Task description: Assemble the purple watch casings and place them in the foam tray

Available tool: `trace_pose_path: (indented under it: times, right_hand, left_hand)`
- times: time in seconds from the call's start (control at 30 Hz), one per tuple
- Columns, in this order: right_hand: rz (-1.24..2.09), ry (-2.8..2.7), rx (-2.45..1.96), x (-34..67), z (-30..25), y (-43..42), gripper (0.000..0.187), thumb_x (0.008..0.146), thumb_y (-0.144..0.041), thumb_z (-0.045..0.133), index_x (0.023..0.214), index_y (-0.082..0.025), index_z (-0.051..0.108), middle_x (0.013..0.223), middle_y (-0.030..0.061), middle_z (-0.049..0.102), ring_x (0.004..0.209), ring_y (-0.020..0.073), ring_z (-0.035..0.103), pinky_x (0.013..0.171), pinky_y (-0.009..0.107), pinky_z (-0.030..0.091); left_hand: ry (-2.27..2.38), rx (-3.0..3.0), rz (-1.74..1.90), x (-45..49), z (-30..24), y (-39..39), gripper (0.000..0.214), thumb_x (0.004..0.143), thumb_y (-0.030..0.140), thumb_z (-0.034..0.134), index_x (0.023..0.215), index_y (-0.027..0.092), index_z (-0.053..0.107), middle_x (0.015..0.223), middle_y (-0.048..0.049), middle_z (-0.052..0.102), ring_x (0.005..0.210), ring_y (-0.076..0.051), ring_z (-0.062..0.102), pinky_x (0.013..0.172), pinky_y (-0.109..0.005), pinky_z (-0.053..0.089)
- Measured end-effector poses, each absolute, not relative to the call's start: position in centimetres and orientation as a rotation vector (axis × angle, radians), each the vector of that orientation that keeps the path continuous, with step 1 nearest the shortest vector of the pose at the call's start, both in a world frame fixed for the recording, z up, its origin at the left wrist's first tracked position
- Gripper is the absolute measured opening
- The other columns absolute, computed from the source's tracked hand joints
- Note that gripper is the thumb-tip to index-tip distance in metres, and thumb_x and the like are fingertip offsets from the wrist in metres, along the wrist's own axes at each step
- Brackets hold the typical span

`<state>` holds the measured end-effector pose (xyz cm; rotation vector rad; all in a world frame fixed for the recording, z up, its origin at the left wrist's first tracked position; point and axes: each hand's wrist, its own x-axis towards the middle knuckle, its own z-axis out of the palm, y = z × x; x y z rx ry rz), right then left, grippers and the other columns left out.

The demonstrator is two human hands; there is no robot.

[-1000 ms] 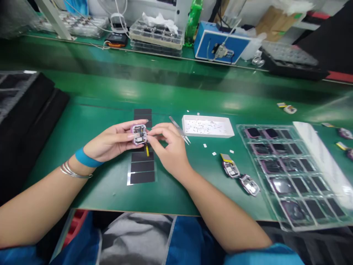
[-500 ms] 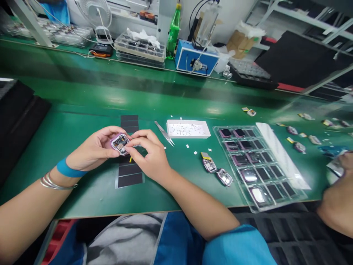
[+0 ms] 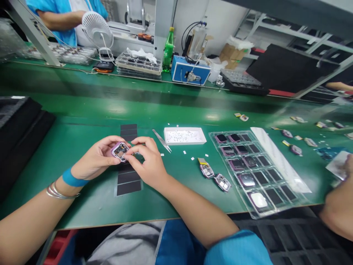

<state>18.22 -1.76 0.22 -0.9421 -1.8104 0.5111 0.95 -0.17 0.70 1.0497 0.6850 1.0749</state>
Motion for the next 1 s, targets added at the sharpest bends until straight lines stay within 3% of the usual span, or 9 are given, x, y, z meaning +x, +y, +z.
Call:
trace_pose_path:
  times: [0.17,0.33,0.5,0.67,0.73,0.9,1.0]
  right_hand:
    - [0.412,-1.791,-0.900,18.3,0.1,-1.7,0.004,0.079,-0.021,0.066,0.077,-0.023,0.064,0.096,0.0037,0.058,0.094,0.0177,0.055,0.088,0.035,0.044]
    - [0.554,-1.887,-0.947,18.1,0.3,-1.8,0.003,0.082,-0.022,0.062,0.080,-0.022,0.060,0.101,0.0046,0.055,0.101,0.0191,0.053,0.092,0.037,0.043]
    - [0.263,-1.972,-0.970,19.0,1.0,-1.0,0.008,0.088,-0.021,0.050,0.084,-0.021,0.056,0.097,0.0071,0.058,0.097,0.0200,0.053,0.089,0.037,0.042]
    - [0.086,-1.827,-1.625,24.7,2.2,2.5,0.009,0.081,-0.015,0.053,0.075,-0.019,0.059,0.072,0.0065,0.063,0.072,0.0222,0.058,0.074,0.039,0.045]
    - [0.166,-1.806,-1.714,25.7,2.4,3.2,0.010,0.075,-0.010,0.056,0.074,-0.018,0.062,0.073,0.0070,0.065,0.074,0.0234,0.060,0.076,0.040,0.045]
    - [0.831,-1.745,-1.109,21.3,1.4,1.0,0.006,0.079,-0.026,0.060,0.078,-0.022,0.065,0.082,0.0010,0.069,0.079,0.0178,0.065,0.078,0.034,0.051]
    - [0.951,-1.620,-0.987,18.6,0.4,-0.5,0.003,0.076,-0.023,0.063,0.076,-0.021,0.065,0.081,0.0011,0.070,0.079,0.0170,0.066,0.079,0.033,0.052]
  left_hand:
    - [0.675,1.094,1.086,0.8,0.6,-0.3,0.044,0.054,0.005,0.080,0.093,0.021,0.067,0.091,-0.0029,0.069,0.079,-0.013,0.063,0.072,-0.021,0.052]
    - [0.725,1.083,1.075,0.8,0.8,-0.2,0.045,0.052,0.007,0.082,0.094,0.019,0.067,0.088,-0.0036,0.068,0.075,-0.014,0.062,0.068,-0.022,0.052]
    - [0.797,0.978,1.038,0.8,0.7,0.0,0.046,0.057,0.010,0.081,0.099,0.018,0.065,0.093,-0.0044,0.067,0.080,-0.014,0.063,0.073,-0.023,0.053]
    - [0.703,0.863,1.011,0.7,0.8,-0.2,0.046,0.059,0.011,0.079,0.102,0.019,0.063,0.097,-0.0060,0.067,0.079,-0.017,0.066,0.072,-0.029,0.055]
    - [0.660,0.848,1.007,0.8,0.8,-0.2,0.047,0.059,0.010,0.079,0.102,0.018,0.063,0.095,-0.0064,0.068,0.080,-0.018,0.066,0.072,-0.029,0.055]
    - [0.644,0.855,1.004,1.0,0.8,-0.3,0.046,0.056,0.010,0.080,0.098,0.017,0.064,0.094,-0.0068,0.069,0.079,-0.017,0.066,0.072,-0.028,0.055]
    - [0.671,0.881,1.012,0.9,0.7,-0.3,0.047,0.054,0.010,0.081,0.097,0.017,0.065,0.094,-0.0068,0.069,0.077,-0.017,0.066,0.070,-0.026,0.055]
